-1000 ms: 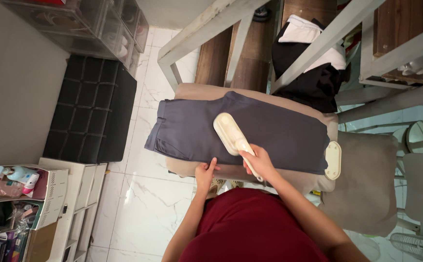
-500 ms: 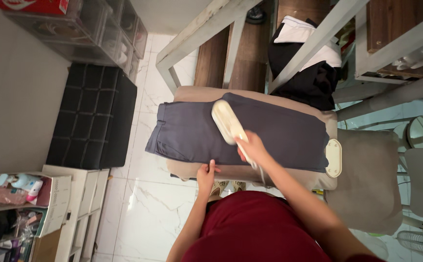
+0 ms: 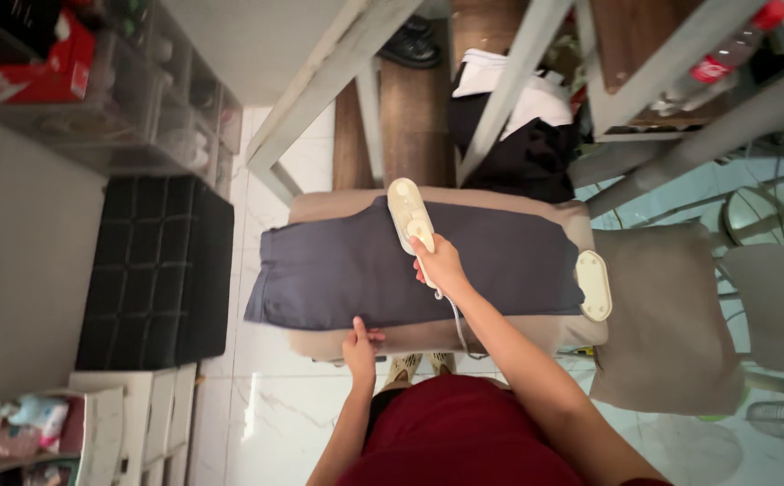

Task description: The person irons a pair of dark grey shorts on a small ironing board using a handheld steam iron. They systematically smooth the fabric, flip the garment to iron the other side, and adjust the position of the shorts to ensure even coverage.

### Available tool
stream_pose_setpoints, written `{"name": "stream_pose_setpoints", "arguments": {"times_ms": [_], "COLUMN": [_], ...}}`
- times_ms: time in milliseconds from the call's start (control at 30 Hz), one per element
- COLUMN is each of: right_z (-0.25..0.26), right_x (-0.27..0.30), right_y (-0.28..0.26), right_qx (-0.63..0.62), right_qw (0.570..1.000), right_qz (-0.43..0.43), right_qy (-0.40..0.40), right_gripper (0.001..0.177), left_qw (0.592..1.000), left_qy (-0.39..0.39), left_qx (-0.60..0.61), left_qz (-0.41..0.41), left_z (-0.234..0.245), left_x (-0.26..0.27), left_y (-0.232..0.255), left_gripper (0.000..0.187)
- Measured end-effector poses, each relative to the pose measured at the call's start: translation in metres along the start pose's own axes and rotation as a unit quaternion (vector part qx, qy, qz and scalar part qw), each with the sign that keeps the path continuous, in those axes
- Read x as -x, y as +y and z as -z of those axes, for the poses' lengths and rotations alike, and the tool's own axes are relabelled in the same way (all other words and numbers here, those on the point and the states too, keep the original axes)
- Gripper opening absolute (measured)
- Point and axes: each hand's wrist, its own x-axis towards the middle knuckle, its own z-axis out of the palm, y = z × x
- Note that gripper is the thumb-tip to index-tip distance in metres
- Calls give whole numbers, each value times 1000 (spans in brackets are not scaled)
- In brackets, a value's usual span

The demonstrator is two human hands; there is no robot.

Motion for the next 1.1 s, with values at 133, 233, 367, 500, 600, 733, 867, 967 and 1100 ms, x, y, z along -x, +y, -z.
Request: {"name": "stream_pose_setpoints", "arguments": {"times_ms": [133, 233, 367, 500, 600, 733, 867, 967, 1100], "right_z": [55, 114, 181, 203, 189, 142, 87, 76, 91], "right_x": [8, 26, 47, 55, 62, 91, 99, 107, 109], "right_y": [34, 71, 105, 105, 90, 76, 70, 86, 108], "right_qx": [-70, -35, -88, -127, -119, -53, 33, 137, 125], "right_qw": [996, 988, 977, 963, 974, 991, 999, 988, 992], "right_qz": [-17, -43, -23, -38, 12, 34, 18, 52, 27], "right_qy": [51, 145, 192, 235, 194, 119, -2, -51, 6], "right_gripper": [38, 36, 33, 35, 26, 28, 32, 35, 37], "left_qw": [1000, 999, 1000, 996, 994, 997, 991, 988, 993], "left_qy": [-7, -14, -19, -25, -46, -29, -12, -37, -33], "left_qx": [-20, -37, -8, -47, -68, -71, -79, -118, -108], "left_qz": [14, 8, 13, 69, 74, 10, 110, 93, 17], "left_z": [2, 1, -1, 1, 2, -1, -5, -2, 4], "left_x": [-2, -10, -6, 3, 2, -1, -10, -10, -9], "left_y": [-10, -11, -8, -1, -2, -10, -14, -23, -16], "left_gripper": [68, 69, 72, 67, 68, 70, 76, 69, 62]}}
